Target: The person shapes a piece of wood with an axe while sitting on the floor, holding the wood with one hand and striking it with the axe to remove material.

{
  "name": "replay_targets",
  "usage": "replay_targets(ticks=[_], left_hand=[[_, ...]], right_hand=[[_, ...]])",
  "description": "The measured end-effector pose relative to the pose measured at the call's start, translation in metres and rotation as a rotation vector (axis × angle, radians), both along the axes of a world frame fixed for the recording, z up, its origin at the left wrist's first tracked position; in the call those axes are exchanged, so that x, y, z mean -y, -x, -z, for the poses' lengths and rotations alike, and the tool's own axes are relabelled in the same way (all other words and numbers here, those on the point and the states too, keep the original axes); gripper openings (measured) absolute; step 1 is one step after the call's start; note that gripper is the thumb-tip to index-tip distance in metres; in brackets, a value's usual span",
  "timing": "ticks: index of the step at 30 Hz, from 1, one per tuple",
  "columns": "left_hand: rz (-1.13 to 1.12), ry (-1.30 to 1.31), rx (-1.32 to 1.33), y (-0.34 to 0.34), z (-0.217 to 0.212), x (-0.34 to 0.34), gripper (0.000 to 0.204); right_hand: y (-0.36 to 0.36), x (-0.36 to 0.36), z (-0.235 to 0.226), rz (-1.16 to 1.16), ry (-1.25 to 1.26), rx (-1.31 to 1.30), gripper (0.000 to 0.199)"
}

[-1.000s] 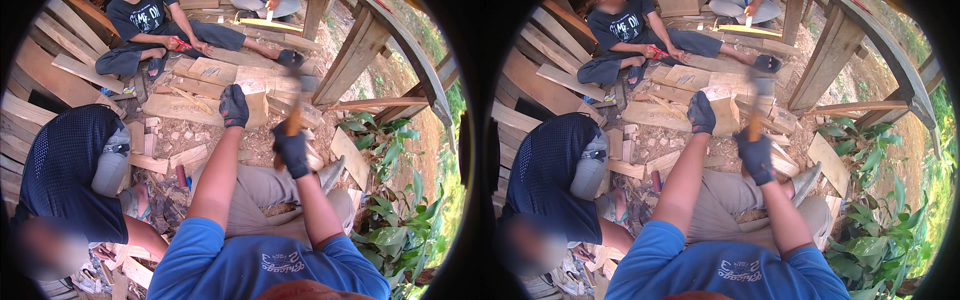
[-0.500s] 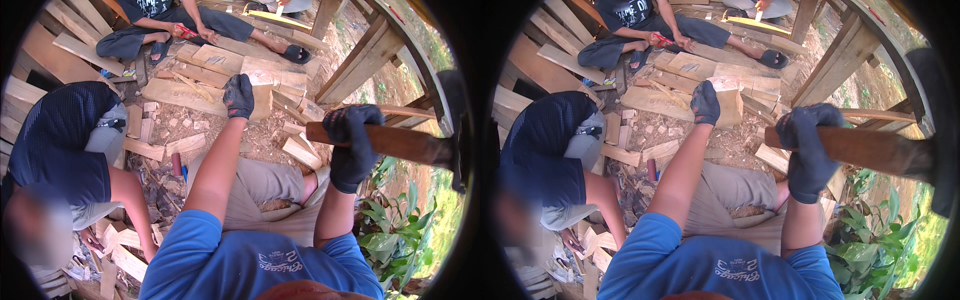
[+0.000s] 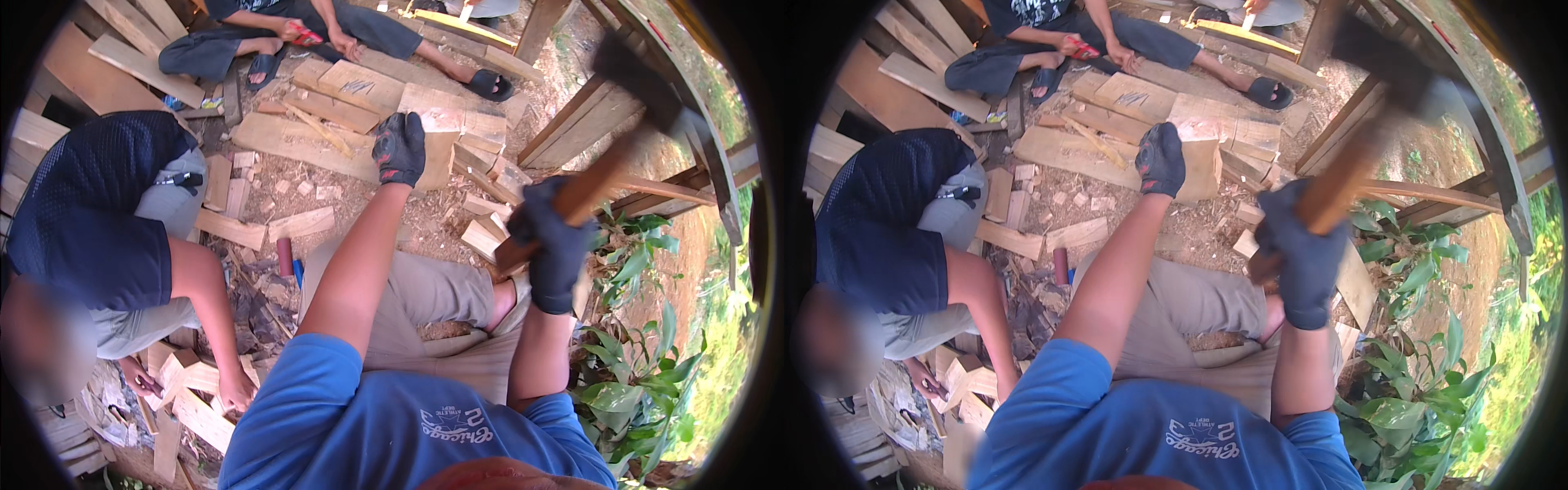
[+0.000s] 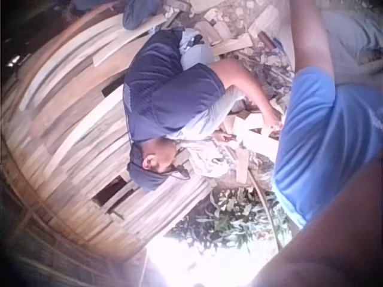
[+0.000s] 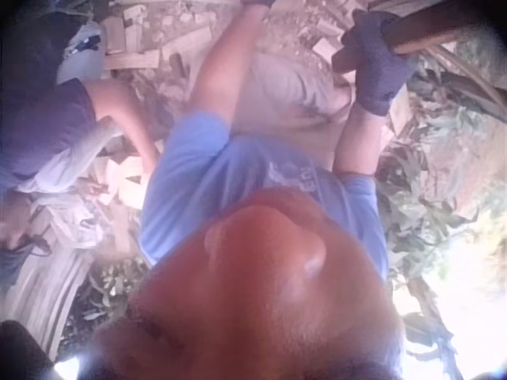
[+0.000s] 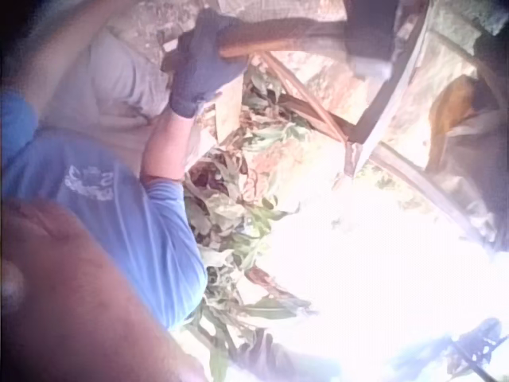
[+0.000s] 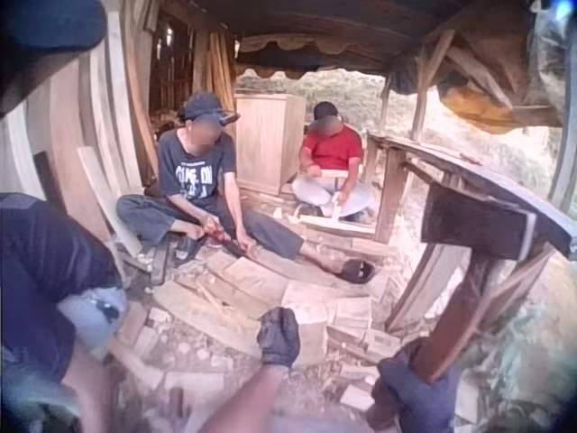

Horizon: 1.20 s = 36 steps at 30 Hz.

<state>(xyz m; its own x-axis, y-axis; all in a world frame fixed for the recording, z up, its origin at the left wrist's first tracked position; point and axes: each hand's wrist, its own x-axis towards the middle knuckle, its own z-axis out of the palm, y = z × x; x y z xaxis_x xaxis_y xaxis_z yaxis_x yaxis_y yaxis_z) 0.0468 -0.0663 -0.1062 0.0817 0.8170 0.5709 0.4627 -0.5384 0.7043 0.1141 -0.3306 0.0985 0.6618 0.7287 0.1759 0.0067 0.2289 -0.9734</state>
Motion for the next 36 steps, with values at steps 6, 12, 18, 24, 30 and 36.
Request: replay_targets(ticks=[6, 12, 18, 24, 30, 36], left_hand=[[-0.021, 0.122, 0.09, 0.003, -0.006, 0.006, 0.059], [-0.011, 0.089, 0.009, -0.003, 0.001, 0.007, 0.054], [0.0, 0.083, 0.064, 0.001, -0.013, 0.008, 0.053], [0.005, 0.056, 0.05, 0.006, -0.008, 0.008, 0.053], [0.052, 0.153, 0.05, -0.002, -0.027, 0.018, 0.052], [-0.002, 0.107, 0.045, 0.003, -0.008, 0.01, 0.05]], right_hand=[[-0.009, -0.003, -0.003, -0.016, -0.405, 0.084, 0.012], [-0.017, -0.032, 0.168, -0.085, 0.637, 0.156, 0.03], [-0.011, -0.005, 0.039, -0.023, 0.206, -0.108, 0.017], [-0.025, 0.001, -0.007, -0.089, -0.341, 0.029, 0.012], [-0.018, -0.044, 0.147, -0.108, 0.603, 0.037, 0.016], [-0.011, -0.015, 0.056, -0.107, 0.204, -0.166, 0.018]])
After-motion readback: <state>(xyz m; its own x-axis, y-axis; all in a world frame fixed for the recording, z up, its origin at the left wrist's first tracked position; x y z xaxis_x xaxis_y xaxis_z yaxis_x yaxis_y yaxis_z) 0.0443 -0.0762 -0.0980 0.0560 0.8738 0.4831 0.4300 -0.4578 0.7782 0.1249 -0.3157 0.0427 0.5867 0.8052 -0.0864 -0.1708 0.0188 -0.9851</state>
